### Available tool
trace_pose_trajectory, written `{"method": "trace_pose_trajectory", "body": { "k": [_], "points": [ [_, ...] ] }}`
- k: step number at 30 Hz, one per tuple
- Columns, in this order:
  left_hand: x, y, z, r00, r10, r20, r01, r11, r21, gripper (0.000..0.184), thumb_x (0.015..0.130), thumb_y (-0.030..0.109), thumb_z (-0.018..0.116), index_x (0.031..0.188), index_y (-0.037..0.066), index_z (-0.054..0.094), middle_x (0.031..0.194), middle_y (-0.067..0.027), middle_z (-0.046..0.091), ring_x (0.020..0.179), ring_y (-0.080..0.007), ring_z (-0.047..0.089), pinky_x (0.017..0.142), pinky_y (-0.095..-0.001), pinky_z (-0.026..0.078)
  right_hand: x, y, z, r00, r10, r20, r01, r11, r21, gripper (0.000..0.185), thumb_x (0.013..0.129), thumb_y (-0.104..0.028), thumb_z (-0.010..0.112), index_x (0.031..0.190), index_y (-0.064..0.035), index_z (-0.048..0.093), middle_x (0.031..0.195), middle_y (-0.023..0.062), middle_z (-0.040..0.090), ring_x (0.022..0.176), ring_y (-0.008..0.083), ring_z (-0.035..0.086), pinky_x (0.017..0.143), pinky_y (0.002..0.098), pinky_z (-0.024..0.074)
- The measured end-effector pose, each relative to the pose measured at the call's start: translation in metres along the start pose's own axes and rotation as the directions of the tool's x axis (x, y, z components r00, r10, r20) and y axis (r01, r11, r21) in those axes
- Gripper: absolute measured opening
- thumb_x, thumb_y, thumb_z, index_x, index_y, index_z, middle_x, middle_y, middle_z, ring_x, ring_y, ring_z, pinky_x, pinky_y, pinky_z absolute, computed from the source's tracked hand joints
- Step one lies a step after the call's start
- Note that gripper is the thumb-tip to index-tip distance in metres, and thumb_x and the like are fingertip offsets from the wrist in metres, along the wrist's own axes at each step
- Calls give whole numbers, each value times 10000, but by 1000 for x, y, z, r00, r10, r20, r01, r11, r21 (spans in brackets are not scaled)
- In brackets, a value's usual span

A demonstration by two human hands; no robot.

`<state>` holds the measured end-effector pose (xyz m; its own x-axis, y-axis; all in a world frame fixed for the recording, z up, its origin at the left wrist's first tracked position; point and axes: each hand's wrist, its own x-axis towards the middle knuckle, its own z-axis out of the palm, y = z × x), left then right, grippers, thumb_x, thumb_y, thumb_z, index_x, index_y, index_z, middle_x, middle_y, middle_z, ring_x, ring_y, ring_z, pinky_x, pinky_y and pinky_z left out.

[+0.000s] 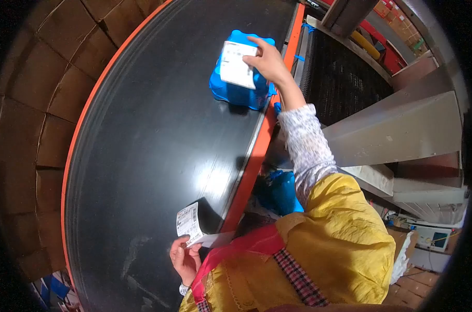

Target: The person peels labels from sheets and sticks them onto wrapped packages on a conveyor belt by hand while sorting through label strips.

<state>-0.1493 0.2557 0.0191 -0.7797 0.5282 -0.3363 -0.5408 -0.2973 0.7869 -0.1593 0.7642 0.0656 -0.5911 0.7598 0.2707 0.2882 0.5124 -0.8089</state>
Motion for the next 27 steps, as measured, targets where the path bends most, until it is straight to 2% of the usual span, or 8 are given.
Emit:
{"method": "trace_pose_trajectory", "body": {
  "k": [10,12,13,17,22,25,26,27],
  "points": [
    [-7,-23,-24,965,255,54,-259,918,301,349,902,242,531,1088,-53,521,1113,-180,530,994,-246,570,771,-321,550,-1,34,45,897,-421,-134,181,628,-757,858,563,-176,798,1317,-138,391,1388,150,310,1305,390,254,973,564,331],
    [-3,-24,-36,971,236,39,-237,926,293,336,910,241,515,1096,-39,511,1126,-174,512,996,-256,562,768,-316,554,23,62,84,889,-403,217,452,698,-555,723,699,-252,716,1310,-32,400,1389,215,348,1335,396,239,1036,528,284],
    [0,-18,-39,995,94,-42,-87,985,147,325,913,241,506,1091,-30,509,1124,-175,507,979,-266,563,764,-313,557,18,62,106,955,-135,263,255,827,-501,698,808,-395,607,1339,-4,378,1410,241,320,1346,391,228,1078,490,228],
    [18,-4,-52,963,-60,264,6,979,202,306,891,204,524,1087,-30,514,1007,-201,576,881,-243,601,705,-318,547,-13,33,138,959,-277,68,260,753,-604,865,762,-634,509,1307,32,425,1411,266,303,1330,412,242,1091,481,191],
    [17,2,-63,923,-143,357,27,950,311,256,811,13,605,1057,-34,552,914,-153,629,777,-184,606,772,-285,495,-145,-63,146,696,-345,629,574,794,-200,495,795,-410,562,1081,-7,586,976,217,613,919,369,590,790,444,461],
    [13,-3,-74,903,-208,377,11,885,465,268,815,-88,553,1076,-29,566,921,-113,630,804,-148,595,773,-267,483,-278,-47,169,732,-536,420,461,844,274,404,847,-320,539,1094,-2,564,1006,217,608,928,386,578,786,458,463],
    [13,-8,-88,881,-229,414,-52,823,565,296,815,-92,554,1104,-29,559,931,-103,628,817,-143,592,758,-251,477,-326,-75,124,782,-217,584,207,975,85,414,860,-339,547,1108,-8,573,987,234,623,901,389,596,800,469,471],
    [-7,-12,-81,851,-259,456,-80,795,601,318,810,-96,554,1121,-31,558,963,-101,624,854,-143,588,773,-249,468,-368,-49,122,785,-318,532,291,947,137,421,858,-334,560,1134,-16,568,1016,228,623,922,380,598,816,463,471]
  ]
}}
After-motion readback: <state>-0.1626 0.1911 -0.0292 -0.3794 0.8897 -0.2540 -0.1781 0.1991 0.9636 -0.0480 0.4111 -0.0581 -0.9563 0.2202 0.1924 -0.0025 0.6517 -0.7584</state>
